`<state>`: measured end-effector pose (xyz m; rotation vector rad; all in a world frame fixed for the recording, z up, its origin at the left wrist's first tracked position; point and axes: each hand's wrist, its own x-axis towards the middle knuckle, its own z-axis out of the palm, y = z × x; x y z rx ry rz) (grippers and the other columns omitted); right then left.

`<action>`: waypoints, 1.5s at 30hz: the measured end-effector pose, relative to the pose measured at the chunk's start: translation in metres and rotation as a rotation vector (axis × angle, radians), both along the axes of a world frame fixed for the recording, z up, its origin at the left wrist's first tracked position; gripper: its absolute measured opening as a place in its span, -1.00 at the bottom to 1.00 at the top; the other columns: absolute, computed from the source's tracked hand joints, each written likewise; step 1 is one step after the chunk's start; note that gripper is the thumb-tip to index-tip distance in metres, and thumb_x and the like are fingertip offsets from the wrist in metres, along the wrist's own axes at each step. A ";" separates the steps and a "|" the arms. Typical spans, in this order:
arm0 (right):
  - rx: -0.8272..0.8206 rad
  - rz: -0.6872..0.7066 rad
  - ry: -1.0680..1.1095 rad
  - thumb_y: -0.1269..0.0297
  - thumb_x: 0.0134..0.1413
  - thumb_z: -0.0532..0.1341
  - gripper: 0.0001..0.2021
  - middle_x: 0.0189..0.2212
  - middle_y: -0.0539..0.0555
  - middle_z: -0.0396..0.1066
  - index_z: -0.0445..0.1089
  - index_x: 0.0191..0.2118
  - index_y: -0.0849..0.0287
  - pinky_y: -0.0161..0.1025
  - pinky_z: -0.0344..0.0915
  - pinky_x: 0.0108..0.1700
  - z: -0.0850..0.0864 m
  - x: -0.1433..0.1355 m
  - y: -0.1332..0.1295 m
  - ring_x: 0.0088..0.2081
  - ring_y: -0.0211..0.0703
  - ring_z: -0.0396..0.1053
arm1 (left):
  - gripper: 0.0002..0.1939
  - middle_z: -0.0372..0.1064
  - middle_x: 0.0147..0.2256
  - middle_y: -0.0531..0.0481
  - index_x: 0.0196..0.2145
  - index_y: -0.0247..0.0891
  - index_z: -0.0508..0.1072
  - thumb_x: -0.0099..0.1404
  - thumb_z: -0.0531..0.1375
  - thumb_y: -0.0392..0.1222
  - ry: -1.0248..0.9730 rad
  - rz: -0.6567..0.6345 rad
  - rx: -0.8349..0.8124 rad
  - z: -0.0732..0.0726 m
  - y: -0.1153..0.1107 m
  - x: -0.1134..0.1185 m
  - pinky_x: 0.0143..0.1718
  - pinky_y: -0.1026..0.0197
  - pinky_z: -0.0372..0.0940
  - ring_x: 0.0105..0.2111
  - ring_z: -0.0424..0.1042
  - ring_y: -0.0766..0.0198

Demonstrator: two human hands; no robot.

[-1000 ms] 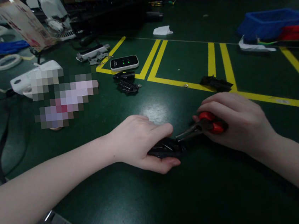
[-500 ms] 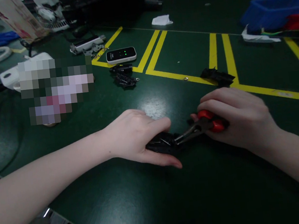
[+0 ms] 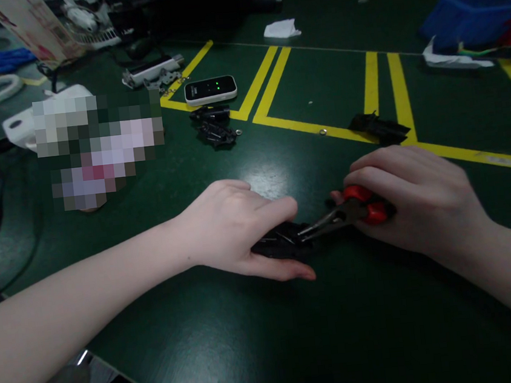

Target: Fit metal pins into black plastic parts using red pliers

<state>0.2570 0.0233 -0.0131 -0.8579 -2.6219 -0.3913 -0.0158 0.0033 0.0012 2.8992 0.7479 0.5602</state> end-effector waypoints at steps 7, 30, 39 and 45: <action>0.114 0.056 0.035 0.32 0.12 0.24 -0.88 -0.32 0.18 0.38 0.29 -0.26 0.21 -0.15 0.30 -0.39 0.002 -0.001 0.003 -0.33 -0.05 0.34 | -0.47 0.30 -0.62 0.14 -0.34 -0.26 0.41 0.31 0.11 0.33 0.016 0.013 0.005 0.000 0.001 -0.001 -0.54 0.25 0.05 -0.62 0.30 0.33; 0.067 0.086 -0.019 0.35 0.16 0.23 -0.91 -0.36 0.13 0.35 0.30 -0.29 0.23 -0.21 0.26 -0.43 0.003 -0.003 0.003 -0.36 -0.12 0.29 | -0.46 0.37 -0.59 0.13 -0.29 -0.27 0.45 0.36 0.06 0.31 0.024 0.004 0.027 0.000 0.001 -0.002 -0.52 0.23 0.06 -0.62 0.27 0.36; 0.059 0.094 -0.014 0.38 0.14 0.22 -0.93 -0.38 0.14 0.37 0.30 -0.32 0.23 -0.20 0.27 -0.42 0.003 -0.002 0.003 -0.37 -0.11 0.30 | -0.57 0.46 -0.48 0.07 -0.22 -0.24 0.51 0.33 0.17 0.22 -0.018 -0.037 -0.411 0.004 0.005 -0.003 -0.49 0.29 0.12 -0.52 0.37 0.35; 0.056 0.120 0.003 0.38 0.14 0.23 -0.93 -0.36 0.13 0.40 0.30 -0.30 0.20 -0.19 0.29 -0.38 0.002 -0.001 0.004 -0.34 -0.11 0.33 | -0.67 0.47 -0.40 0.09 -0.22 -0.25 0.51 0.23 0.33 0.07 -0.134 -0.056 -0.727 0.007 0.005 -0.002 -0.43 0.36 0.22 -0.45 0.42 0.39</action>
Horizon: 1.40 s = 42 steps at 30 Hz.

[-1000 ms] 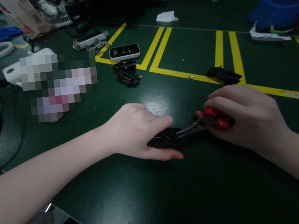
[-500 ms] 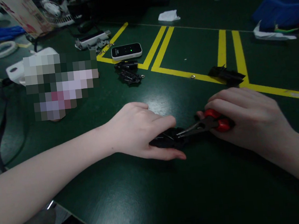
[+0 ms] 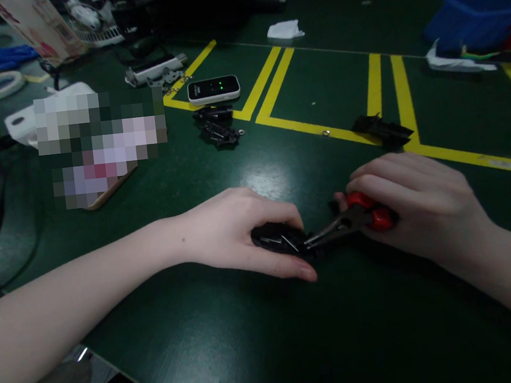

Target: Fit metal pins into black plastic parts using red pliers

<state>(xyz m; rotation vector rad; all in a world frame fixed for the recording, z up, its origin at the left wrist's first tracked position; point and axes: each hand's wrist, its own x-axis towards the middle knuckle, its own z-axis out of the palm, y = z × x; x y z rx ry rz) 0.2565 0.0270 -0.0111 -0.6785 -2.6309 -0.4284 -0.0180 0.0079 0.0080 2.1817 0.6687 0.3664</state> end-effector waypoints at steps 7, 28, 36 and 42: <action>0.014 -0.015 0.016 0.37 0.13 0.24 -0.91 -0.37 0.12 0.39 0.30 -0.29 0.22 -0.20 0.29 -0.39 0.001 0.001 0.000 -0.35 -0.11 0.34 | -0.50 0.50 -0.24 0.01 -0.01 -0.28 0.32 0.14 0.40 -0.28 -0.256 0.176 -0.372 -0.002 0.001 0.002 -0.35 0.33 0.42 -0.30 0.54 0.32; 0.165 -0.188 -0.073 0.33 0.20 0.16 -0.87 -0.43 0.09 0.33 0.32 -0.38 0.21 -0.22 0.17 -0.38 0.006 -0.004 -0.003 -0.38 -0.12 0.24 | -0.23 0.40 -0.14 -0.02 0.29 -0.11 0.14 0.22 0.35 -0.01 -0.116 0.352 -0.514 -0.001 -0.016 0.016 -0.47 0.31 0.33 -0.39 0.40 0.35; 0.194 -0.227 -0.188 0.34 0.18 0.09 -0.86 -0.43 0.12 0.32 0.34 -0.36 0.23 -0.20 0.19 -0.36 0.022 -0.008 -0.010 -0.38 -0.06 0.24 | -0.26 0.39 -0.22 0.03 0.24 -0.19 0.06 0.25 0.33 -0.07 -0.146 0.418 -0.375 0.001 -0.020 0.022 -0.55 0.34 0.26 -0.49 0.33 0.40; 0.217 -0.261 -0.276 0.38 0.18 0.02 -0.83 -0.44 0.14 0.31 0.30 -0.40 0.18 -0.17 0.16 -0.36 0.040 -0.009 -0.020 -0.38 -0.02 0.24 | -0.54 0.44 -0.07 0.01 0.14 -0.20 0.31 0.32 0.25 -0.16 -0.124 0.282 -0.293 0.000 -0.012 0.016 -0.39 0.32 0.33 -0.34 0.41 0.37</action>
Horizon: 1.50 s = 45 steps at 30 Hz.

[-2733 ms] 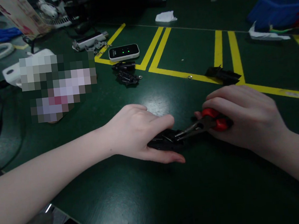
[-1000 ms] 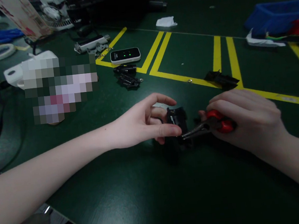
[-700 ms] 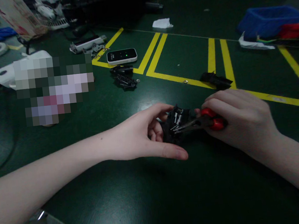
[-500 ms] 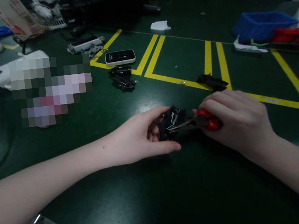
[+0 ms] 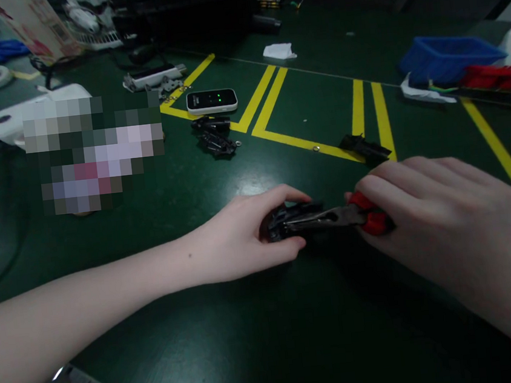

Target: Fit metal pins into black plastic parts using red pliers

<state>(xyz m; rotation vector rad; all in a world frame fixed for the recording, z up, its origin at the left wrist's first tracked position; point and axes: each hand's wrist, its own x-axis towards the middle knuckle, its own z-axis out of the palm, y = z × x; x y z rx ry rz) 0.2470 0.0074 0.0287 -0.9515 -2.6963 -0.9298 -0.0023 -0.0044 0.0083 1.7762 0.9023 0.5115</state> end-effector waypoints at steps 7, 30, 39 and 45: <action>-0.173 0.040 0.077 0.40 0.10 0.05 -0.91 -0.46 0.08 0.26 0.23 -0.40 0.14 -0.24 0.14 -0.44 0.001 -0.003 -0.003 -0.45 -0.12 0.21 | -0.53 0.44 -0.02 -0.01 0.09 -0.20 0.39 0.24 0.35 -0.18 -0.128 -0.219 -0.247 0.001 0.009 -0.007 -0.20 0.29 0.40 -0.10 0.48 0.26; -0.119 -0.034 0.139 0.28 0.11 0.08 -0.93 -0.41 0.09 0.34 0.28 -0.34 0.09 -0.18 0.15 -0.50 -0.012 0.022 0.011 -0.44 -0.05 0.27 | -0.31 0.44 -0.28 0.03 0.25 -0.25 0.14 0.29 0.33 -0.08 -0.503 -0.135 -0.776 -0.006 0.014 -0.007 -0.20 0.19 0.38 -0.33 0.47 0.37; -0.070 -0.065 0.126 0.27 0.13 0.06 -0.93 -0.42 0.08 0.28 0.25 -0.35 0.09 -0.18 0.12 -0.51 -0.015 0.023 0.011 -0.47 -0.05 0.22 | -0.61 0.36 -0.34 0.08 0.04 -0.34 0.32 0.29 0.29 -0.24 -0.477 0.045 -0.583 -0.007 0.017 -0.005 -0.33 0.26 0.32 -0.39 0.38 0.41; -0.127 -0.050 0.085 0.31 0.13 0.07 -0.95 -0.37 0.10 0.30 0.25 -0.32 0.11 -0.15 0.20 -0.41 -0.001 0.018 0.001 -0.38 -0.05 0.29 | -0.70 0.32 -0.36 0.08 -0.07 -0.31 0.40 0.38 0.20 -0.04 -0.413 0.022 -0.465 -0.009 0.015 -0.008 -0.37 0.30 0.30 -0.40 0.33 0.42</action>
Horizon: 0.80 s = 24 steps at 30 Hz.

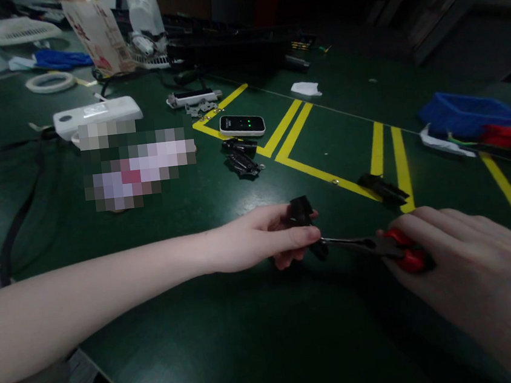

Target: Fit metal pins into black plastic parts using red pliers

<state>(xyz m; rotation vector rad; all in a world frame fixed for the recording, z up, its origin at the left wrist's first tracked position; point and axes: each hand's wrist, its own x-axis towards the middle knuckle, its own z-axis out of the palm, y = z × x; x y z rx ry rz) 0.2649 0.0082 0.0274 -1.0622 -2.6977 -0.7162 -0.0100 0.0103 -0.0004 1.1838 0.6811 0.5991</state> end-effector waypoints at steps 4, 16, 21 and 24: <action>0.033 -0.004 -0.007 0.32 0.14 0.06 -0.95 -0.37 0.10 0.30 0.24 -0.33 0.10 -0.14 0.18 -0.41 0.005 -0.003 -0.006 -0.37 -0.02 0.28 | -0.69 0.39 -0.28 0.02 -0.19 -0.32 0.43 0.39 0.18 0.03 0.011 0.000 0.018 0.002 -0.002 -0.001 -0.33 0.28 0.33 -0.37 0.37 0.40; 0.021 0.030 -0.029 0.40 0.11 0.08 -0.92 -0.41 0.11 0.34 0.27 -0.36 0.11 -0.11 0.20 -0.33 0.010 -0.012 -0.012 -0.36 0.01 0.31 | -0.32 0.55 -0.28 -0.15 0.29 -0.15 -0.02 0.39 0.14 0.16 -0.146 -0.030 -0.303 -0.009 -0.012 0.009 -0.26 0.04 0.41 -0.44 0.54 0.19; 0.027 0.052 -0.007 0.41 0.10 0.07 -0.92 -0.44 0.10 0.32 0.25 -0.38 0.12 -0.13 0.19 -0.36 0.014 -0.016 -0.013 -0.38 0.00 0.30 | -0.39 0.55 -0.31 -0.16 0.09 -0.21 0.25 0.34 0.07 0.32 -0.158 -0.145 -0.313 -0.013 -0.011 0.009 -0.28 0.10 0.40 -0.43 0.54 0.20; 0.028 0.054 -0.012 0.42 0.06 0.09 -0.93 -0.46 0.08 0.31 0.25 -0.40 0.13 -0.15 0.20 -0.38 0.013 -0.015 -0.011 -0.41 -0.03 0.30 | -0.25 0.55 -0.27 -0.18 0.07 -0.26 0.33 0.29 -0.03 0.46 -0.118 -0.190 -0.292 -0.009 -0.011 0.008 -0.32 0.15 0.39 -0.44 0.50 0.23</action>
